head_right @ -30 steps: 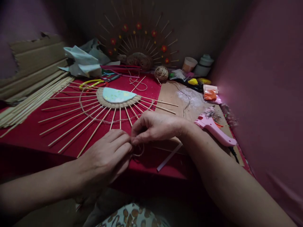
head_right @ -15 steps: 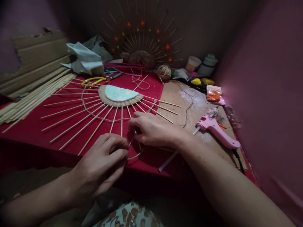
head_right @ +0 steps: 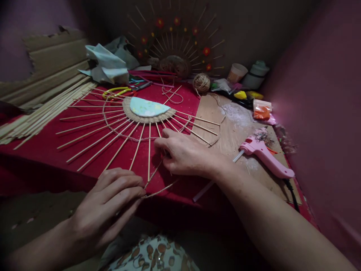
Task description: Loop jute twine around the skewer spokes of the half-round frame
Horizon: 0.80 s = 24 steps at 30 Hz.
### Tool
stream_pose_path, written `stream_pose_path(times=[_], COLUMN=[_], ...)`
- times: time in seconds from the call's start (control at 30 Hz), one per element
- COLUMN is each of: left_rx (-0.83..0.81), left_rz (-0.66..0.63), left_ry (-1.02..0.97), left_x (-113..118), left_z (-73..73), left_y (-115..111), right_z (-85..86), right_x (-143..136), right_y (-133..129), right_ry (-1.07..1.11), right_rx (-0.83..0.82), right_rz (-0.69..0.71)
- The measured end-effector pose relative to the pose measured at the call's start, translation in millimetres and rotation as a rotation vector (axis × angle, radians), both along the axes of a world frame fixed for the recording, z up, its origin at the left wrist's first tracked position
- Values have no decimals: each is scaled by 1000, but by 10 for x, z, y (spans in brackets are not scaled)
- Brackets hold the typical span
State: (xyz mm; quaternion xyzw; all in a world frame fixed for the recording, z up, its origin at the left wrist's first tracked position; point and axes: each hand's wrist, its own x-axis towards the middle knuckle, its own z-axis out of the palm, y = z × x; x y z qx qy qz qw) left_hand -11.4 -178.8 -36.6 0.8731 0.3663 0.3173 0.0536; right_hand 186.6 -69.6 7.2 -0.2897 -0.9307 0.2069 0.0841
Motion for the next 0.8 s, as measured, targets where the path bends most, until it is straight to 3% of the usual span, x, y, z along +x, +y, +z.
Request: stream_pose_path(times=[0.33, 0.53, 0.8], left_rx=[-18, 97, 94], left_rz=[163, 338, 410], left_ry=[-17, 154, 246], left_x=[-96, -251, -430], left_z=[17, 141, 214], left_y=[57, 425, 816], right_z=[-120, -139, -122], right_x=[-92, -69, -53], right_y=[-24, -5, 9], right_ry=[93, 135, 35], right_rx=[172, 196, 258], right_rz=[60, 9, -57])
